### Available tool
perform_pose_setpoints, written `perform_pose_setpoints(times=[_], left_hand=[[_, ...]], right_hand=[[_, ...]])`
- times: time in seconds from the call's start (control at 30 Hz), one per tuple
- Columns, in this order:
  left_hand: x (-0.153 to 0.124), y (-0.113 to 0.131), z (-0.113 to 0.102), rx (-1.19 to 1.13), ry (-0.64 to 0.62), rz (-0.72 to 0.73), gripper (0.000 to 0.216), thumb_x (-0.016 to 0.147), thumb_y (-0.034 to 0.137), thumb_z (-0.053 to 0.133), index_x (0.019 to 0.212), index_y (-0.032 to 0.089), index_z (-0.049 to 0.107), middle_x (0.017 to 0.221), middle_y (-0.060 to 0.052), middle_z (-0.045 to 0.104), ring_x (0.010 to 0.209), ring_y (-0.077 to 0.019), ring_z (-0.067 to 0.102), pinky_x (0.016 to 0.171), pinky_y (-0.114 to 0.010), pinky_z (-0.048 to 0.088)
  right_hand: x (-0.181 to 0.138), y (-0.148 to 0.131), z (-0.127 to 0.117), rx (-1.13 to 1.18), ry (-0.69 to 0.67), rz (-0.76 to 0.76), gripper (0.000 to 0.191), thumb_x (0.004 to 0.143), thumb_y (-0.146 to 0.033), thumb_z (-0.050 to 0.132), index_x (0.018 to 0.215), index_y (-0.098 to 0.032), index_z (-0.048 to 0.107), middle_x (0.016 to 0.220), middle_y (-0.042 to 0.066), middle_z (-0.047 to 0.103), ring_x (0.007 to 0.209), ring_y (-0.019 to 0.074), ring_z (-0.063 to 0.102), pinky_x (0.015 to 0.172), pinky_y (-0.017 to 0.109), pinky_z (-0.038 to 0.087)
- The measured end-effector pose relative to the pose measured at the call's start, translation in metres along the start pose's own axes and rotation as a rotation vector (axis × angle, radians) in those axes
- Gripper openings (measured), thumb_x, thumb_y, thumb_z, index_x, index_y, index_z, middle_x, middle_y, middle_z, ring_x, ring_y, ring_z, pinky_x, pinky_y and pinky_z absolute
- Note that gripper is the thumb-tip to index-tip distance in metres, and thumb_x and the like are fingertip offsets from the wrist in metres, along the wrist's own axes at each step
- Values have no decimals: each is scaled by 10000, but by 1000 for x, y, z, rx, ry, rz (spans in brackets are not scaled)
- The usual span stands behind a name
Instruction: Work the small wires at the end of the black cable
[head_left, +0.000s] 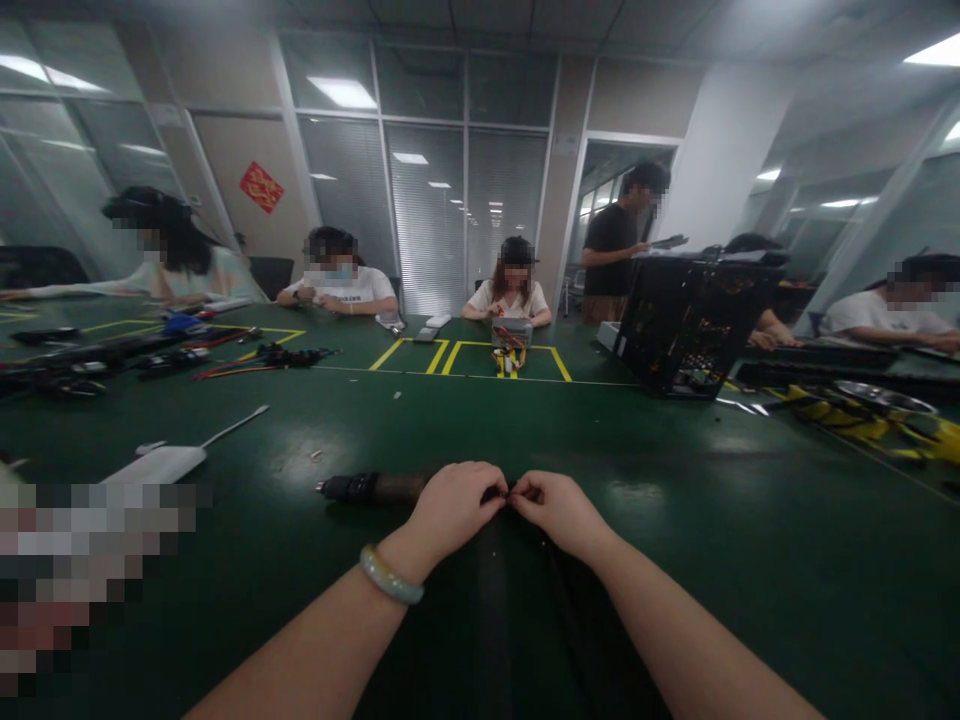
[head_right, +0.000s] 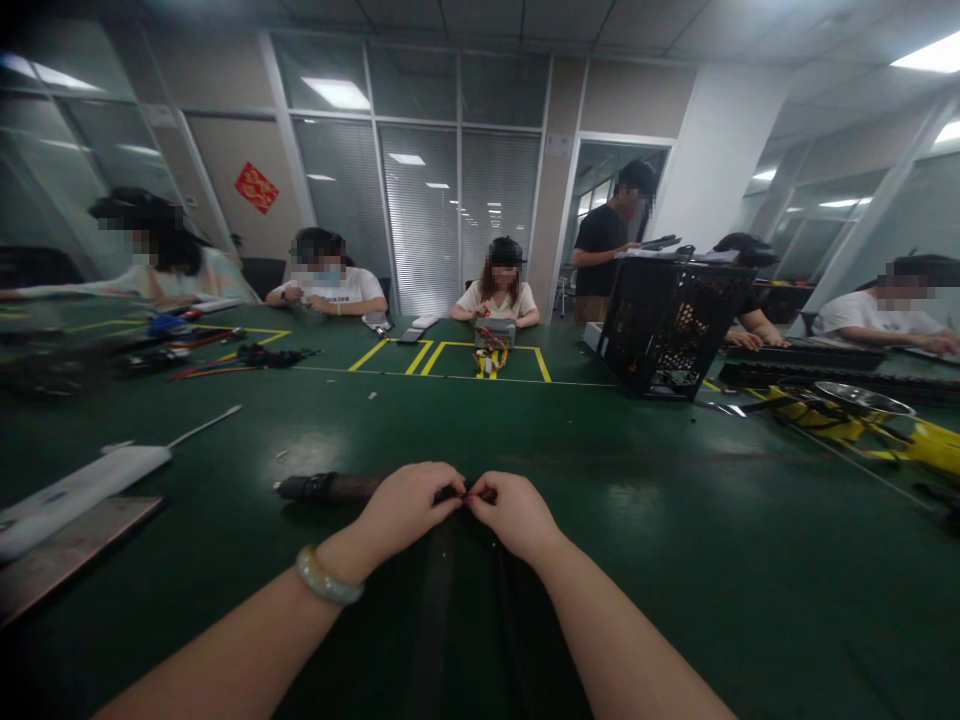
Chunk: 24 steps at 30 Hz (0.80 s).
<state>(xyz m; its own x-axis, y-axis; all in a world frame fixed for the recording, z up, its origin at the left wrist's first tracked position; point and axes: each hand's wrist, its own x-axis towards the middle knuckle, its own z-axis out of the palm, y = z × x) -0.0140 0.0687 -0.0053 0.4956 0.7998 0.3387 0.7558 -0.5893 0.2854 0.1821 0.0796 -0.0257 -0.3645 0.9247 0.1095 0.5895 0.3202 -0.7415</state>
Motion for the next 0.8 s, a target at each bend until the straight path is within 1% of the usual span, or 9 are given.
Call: perform_pose_setpoints(times=[0.2,0.47,0.6,0.8], left_hand=[[0,-1,1,-4,6,6,70,842,227,622,907,243,639,941,21,661,888,-176,599,824,-319,436],[-1,1,-1,-14,-5,-24,76,839,235,616,909,239,648,929,12,663,888,-178,598,826,-312,430],[-1,4,-3,-1,-28,-44,81,850,247,598,915,236,645,944,7,661,900,-179,595,815,-314,424],[-1,2,1,-12,-15,-50,72,843,221,598,900,233,639,931,10,659,892,-180,590,824,-316,417]], right_hand=[[0,1,0,30,-25,10,163,846,-319,592,865,-202,703,780,6,701,669,144,611,572,217,398],[-4,-2,-4,40,-58,32,164,829,-296,614,922,-204,714,831,18,714,712,157,630,613,226,429],[-4,-3,-3,9,-48,43,157,844,-288,591,883,-196,712,802,28,707,698,164,627,618,235,427],[-2,-2,1,11,1,17,141,848,-273,572,837,-200,692,796,5,696,712,153,620,638,227,419]])
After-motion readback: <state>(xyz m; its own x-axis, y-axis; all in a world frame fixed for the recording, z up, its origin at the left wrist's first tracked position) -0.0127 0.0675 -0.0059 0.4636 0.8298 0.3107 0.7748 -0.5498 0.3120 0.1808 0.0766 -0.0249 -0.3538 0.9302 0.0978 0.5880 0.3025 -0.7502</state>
